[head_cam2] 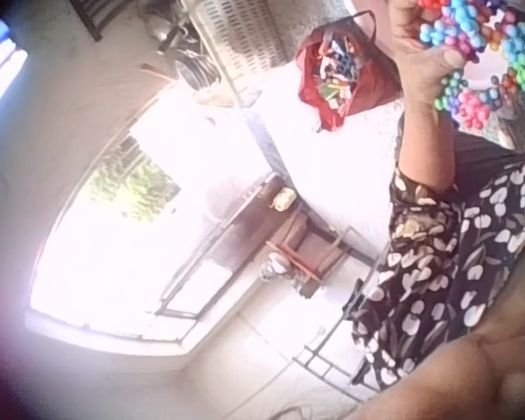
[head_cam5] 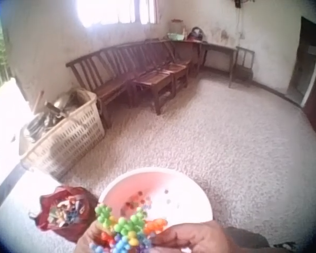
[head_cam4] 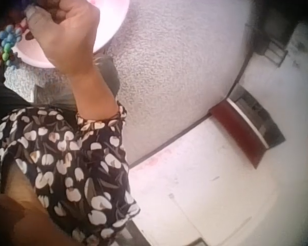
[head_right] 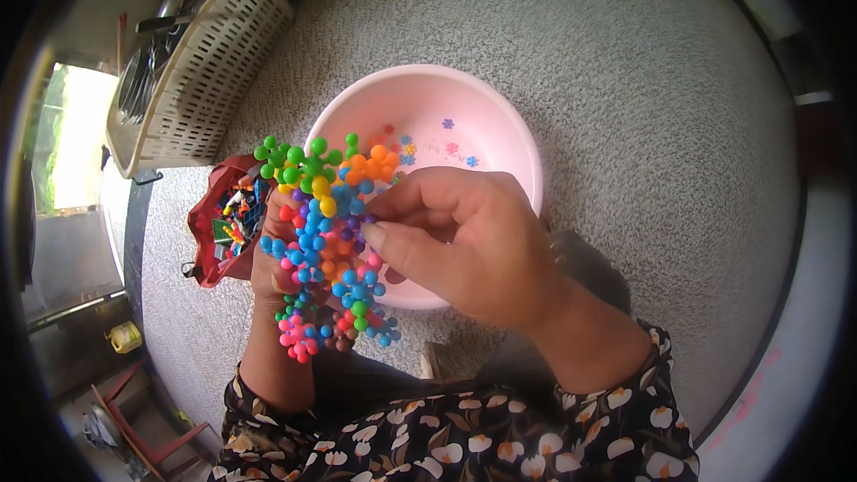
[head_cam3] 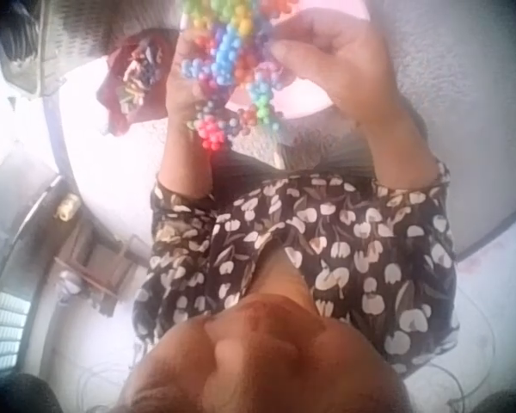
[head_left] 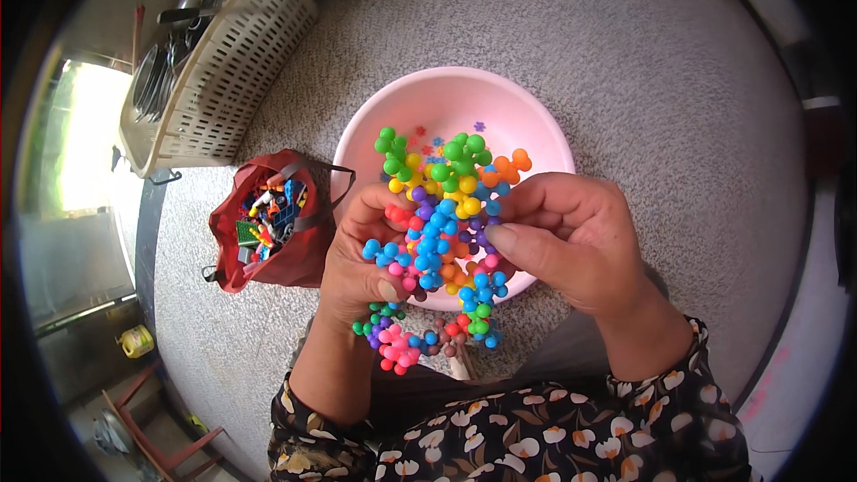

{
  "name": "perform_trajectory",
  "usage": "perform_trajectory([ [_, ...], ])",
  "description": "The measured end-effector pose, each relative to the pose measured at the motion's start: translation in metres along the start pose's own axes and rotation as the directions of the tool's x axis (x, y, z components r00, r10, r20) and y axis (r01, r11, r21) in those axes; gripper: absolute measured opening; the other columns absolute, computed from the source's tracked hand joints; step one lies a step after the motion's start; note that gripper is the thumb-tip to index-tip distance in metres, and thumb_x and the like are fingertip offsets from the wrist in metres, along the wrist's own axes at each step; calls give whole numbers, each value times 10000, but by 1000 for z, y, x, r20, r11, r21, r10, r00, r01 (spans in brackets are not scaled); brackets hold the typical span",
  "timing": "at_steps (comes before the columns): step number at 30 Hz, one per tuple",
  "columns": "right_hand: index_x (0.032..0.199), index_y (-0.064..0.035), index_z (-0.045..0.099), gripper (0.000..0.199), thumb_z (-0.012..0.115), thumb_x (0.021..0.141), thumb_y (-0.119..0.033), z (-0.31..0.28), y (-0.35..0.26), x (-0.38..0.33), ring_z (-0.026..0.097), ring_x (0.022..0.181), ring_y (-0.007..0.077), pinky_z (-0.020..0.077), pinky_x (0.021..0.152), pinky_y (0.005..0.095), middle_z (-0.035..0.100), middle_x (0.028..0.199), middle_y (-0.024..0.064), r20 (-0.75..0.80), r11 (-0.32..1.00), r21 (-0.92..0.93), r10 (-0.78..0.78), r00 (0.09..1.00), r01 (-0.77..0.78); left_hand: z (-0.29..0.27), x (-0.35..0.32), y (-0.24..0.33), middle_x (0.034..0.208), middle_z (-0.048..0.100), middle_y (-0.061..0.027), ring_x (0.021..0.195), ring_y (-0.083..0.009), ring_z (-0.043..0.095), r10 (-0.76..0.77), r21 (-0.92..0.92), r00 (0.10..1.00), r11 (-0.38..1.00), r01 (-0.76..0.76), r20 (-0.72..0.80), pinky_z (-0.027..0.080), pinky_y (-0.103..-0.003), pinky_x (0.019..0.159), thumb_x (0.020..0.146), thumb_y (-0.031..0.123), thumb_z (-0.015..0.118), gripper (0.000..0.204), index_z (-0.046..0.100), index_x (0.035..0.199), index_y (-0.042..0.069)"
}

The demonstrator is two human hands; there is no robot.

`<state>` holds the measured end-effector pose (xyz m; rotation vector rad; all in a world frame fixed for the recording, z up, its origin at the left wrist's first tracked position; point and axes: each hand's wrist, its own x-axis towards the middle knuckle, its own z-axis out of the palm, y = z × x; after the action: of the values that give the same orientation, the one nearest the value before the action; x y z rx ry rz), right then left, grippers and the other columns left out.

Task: Connecting snowflake-shaped plastic building blocks to form a complex structure.

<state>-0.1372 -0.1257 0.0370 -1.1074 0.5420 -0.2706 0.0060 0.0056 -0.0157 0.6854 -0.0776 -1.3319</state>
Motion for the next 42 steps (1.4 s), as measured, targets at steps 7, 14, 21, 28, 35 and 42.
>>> perform_trajectory([
  [7, 826, 39, 621, 106, 641, 768, -47, -4, 5, 6, 572, 650, 59, 463, 585, 183, 629, 725, 47, -36, 978, -145, -157, 987, 150, -4, 4, -2, 973, 585, -172, 899, -312, 604, 238, 235, 961, 935, -265, 139, 538, -382, 725, 560, 182, 817, 622, 456, 1047, 41],
  [14, 793, 38, 615, 93, 644, 762, -44, 3, 0, 9, 545, 600, 41, 444, 531, 174, 611, 679, 31, -35, 984, -123, -133, 991, 127, 2, 3, 2, 1006, 587, -174, 904, -268, 607, 240, 187, 965, 949, -256, 104, 521, -336, 746, 566, 172, 814, 625, 459, 1065, 44],
  [21, 764, 42, 605, 48, 634, 738, 14, 12, 9, 5, 511, 526, 47, 409, 478, 171, 599, 644, 48, -175, 967, -170, -218, 960, 189, -2, 5, 3, 957, 575, -48, 831, -135, 594, 112, 154, 978, 978, -140, 178, 518, -253, 683, 626, 33, 761, 513, 489, 1059, 71],
  [28, 758, 40, 590, 51, 623, 726, 18, 18, 17, 14, 540, 506, 80, 419, 442, 187, 613, 656, 89, -226, 988, -2, -148, 963, 152, -8, -1, 8, 990, 579, -50, 853, -129, 596, 160, 158, 958, 967, -201, 238, 523, -249, 693, 679, -13, 706, 466, 481, 1079, 69],
  [35, 755, 37, 578, 67, 622, 704, 37, 20, 19, 16, 557, 511, 98, 434, 440, 198, 626, 682, 117, -185, 993, 61, -89, 979, 102, -6, -8, 9, 989, 591, -67, 842, -136, 601, 153, 119, 969, 977, -178, 192, 523, -247, 680, 684, 28, 716, 470, 479, 1088, 69],
  [42, 763, 35, 582, 62, 619, 713, 32, 19, 21, 16, 572, 557, 100, 451, 481, 198, 631, 717, 123, -206, 985, 111, -104, 973, 129, -3, -4, 9, 925, 612, -83, 754, -123, 599, 146, 129, 965, 976, -177, 219, 498, -222, 602, 691, 76, 724, 450, 475, 1065, 79],
])
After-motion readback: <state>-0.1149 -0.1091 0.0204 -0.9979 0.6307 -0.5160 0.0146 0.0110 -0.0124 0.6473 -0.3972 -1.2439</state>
